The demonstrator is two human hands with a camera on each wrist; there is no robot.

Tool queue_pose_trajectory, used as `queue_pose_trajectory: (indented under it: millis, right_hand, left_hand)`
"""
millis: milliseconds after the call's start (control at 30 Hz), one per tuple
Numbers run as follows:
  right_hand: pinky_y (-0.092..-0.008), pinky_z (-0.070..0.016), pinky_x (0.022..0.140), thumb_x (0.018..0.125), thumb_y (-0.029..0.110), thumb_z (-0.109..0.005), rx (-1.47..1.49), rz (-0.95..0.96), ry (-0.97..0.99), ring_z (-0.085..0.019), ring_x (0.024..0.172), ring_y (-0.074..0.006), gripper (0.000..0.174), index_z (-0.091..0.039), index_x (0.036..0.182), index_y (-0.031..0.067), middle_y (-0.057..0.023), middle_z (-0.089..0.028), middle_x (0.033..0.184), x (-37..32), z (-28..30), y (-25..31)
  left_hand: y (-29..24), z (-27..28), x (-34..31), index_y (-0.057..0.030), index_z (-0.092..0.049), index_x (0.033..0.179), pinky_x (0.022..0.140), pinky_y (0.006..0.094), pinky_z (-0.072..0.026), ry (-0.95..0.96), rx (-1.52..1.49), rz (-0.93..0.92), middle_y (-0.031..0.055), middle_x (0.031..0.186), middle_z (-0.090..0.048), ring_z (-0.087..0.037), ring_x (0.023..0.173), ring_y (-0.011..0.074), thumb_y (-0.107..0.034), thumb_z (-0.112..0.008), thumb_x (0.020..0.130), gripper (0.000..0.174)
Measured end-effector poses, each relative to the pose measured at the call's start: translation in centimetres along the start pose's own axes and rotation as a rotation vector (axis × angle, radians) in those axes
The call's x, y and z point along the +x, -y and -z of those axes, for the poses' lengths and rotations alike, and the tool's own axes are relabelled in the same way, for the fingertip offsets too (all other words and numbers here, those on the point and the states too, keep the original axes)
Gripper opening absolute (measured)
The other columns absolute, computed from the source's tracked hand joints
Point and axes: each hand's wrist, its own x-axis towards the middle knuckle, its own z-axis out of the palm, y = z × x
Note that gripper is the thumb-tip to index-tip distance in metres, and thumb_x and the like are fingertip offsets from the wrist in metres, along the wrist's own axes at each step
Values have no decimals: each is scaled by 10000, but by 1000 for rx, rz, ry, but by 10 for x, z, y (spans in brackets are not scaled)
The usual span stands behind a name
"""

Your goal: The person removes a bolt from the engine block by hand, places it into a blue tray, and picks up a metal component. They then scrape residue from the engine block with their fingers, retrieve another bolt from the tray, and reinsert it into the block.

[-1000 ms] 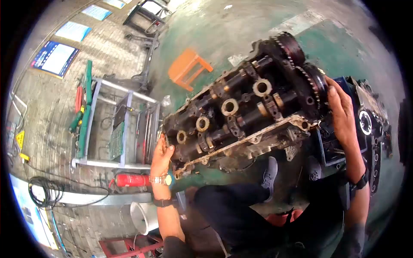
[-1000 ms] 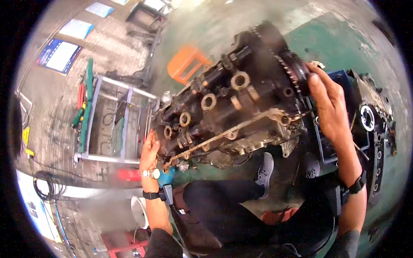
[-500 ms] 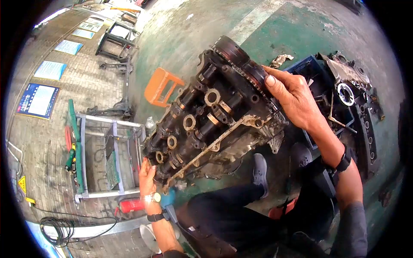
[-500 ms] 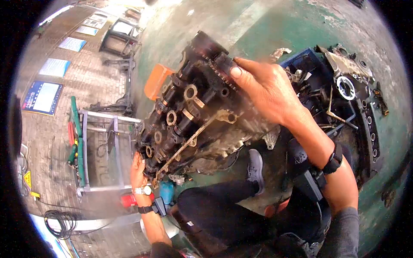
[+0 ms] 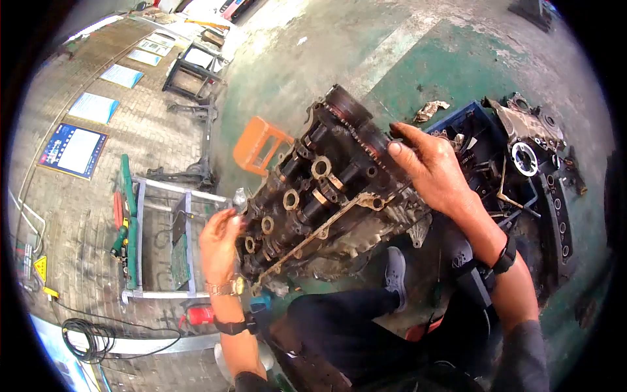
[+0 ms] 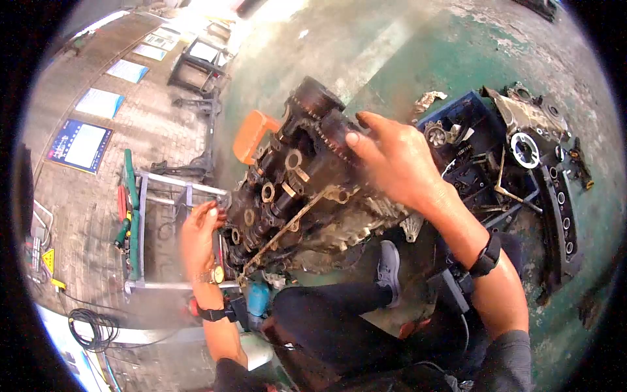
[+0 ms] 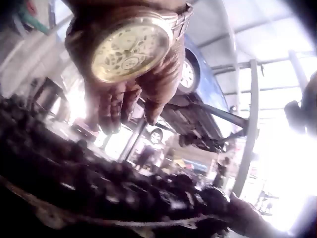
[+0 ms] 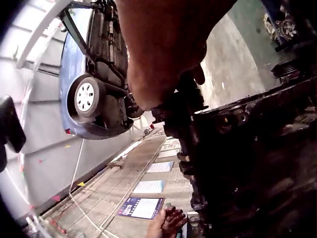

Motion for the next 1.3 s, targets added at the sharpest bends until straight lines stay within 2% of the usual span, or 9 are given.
queue_pose_trajectory:
  millis: [167, 433, 533, 667, 900, 1033, 1133, 1200, 1300]
  right_hand:
    - [-461, -510, 824, 863, 247, -683, -51, 116, -84, -638, 956, -420, 390, -634, 1118, -44, -250, -664, 1038, -3, 5, 7]
    - [-418, -532, 778, 839, 183, -728, -69, 179, -129, -669, 910, -387, 373, -641, 1132, -30, -231, -678, 1020, -4, 21, 1]
    - [-470, -511, 764, 827, 185, -693, -64, 194, -144, -640, 874, -404, 305, -639, 1056, -9, -210, -667, 937, -5, 22, -2]
    - [-431, -527, 751, 819, 149, -731, -128, 190, -102, -656, 881, -386, 316, -654, 1074, -23, -208, -680, 992, -5, 34, -2]
    - [-440, -523, 761, 806, 131, -728, -99, 150, -46, -648, 885, -393, 295, -657, 1056, -10, -202, -677, 977, -5, 37, -3]
    - [-491, -530, 715, 796, 172, -696, -78, 215, -111, -655, 804, -401, 201, -619, 875, 4, -191, -662, 840, -7, 31, -4]
    - [-495, -530, 720, 798, 183, -699, -104, 209, -57, -656, 806, -402, 200, -610, 847, 11, -186, -662, 827, -7, 31, -3]
    - [-498, -528, 722, 799, 189, -700, -108, 214, -41, -656, 805, -404, 202, -608, 839, 13, -185, -662, 824, -7, 31, -3]
    - [-502, -527, 725, 803, 198, -701, -99, 216, -30, -656, 800, -407, 207, -608, 833, 15, -188, -661, 823, -7, 32, -3]
  left_hand:
    - [-63, -84, 16, 42, -634, 1146, 773, 282, -539, 226, 26, -168, 91, 1036, -692, -660, 858, 143, -89, -668, 923, 261]
    - [-84, -154, 43, 65, -620, 1169, 783, 258, -520, 287, -48, -236, 72, 1012, -658, -626, 868, 111, -83, -716, 885, 334]
    - [-93, -175, 47, 71, -540, 1244, 736, 262, -511, 299, 15, -215, 78, 963, -660, -613, 839, 112, -94, -713, 889, 429]
    - [-91, -187, 52, 11, -561, 1140, 641, 219, -488, 254, 50, -204, 0, 866, -632, -594, 734, 71, -141, -688, 922, 294]
    - [-90, -182, 54, -14, -557, 1042, 572, 220, -461, 320, -68, 31, 2, 815, -612, -560, 687, 54, -138, -693, 916, 223]
    - [-90, -186, 52, -21, -563, 1029, 555, 225, -461, 303, -104, 60, 4, 826, -605, -551, 693, 50, -143, -697, 911, 217]
    - [-83, -186, 58, -4, -569, 1017, 600, 241, -478, 278, -53, 39, 22, 854, -609, -564, 717, 71, -150, -694, 911, 219]
    - [-75, -190, 63, -29, -584, 1013, 583, 230, -458, 197, 170, -275, -18, 812, -612, -555, 655, 62, -145, -660, 940, 157]
    - [-84, -188, 58, 32, -581, 1002, 697, 266, -488, 203, 204, -221, 48, 888, -621, -577, 765, 101, -149, -699, 901, 239]
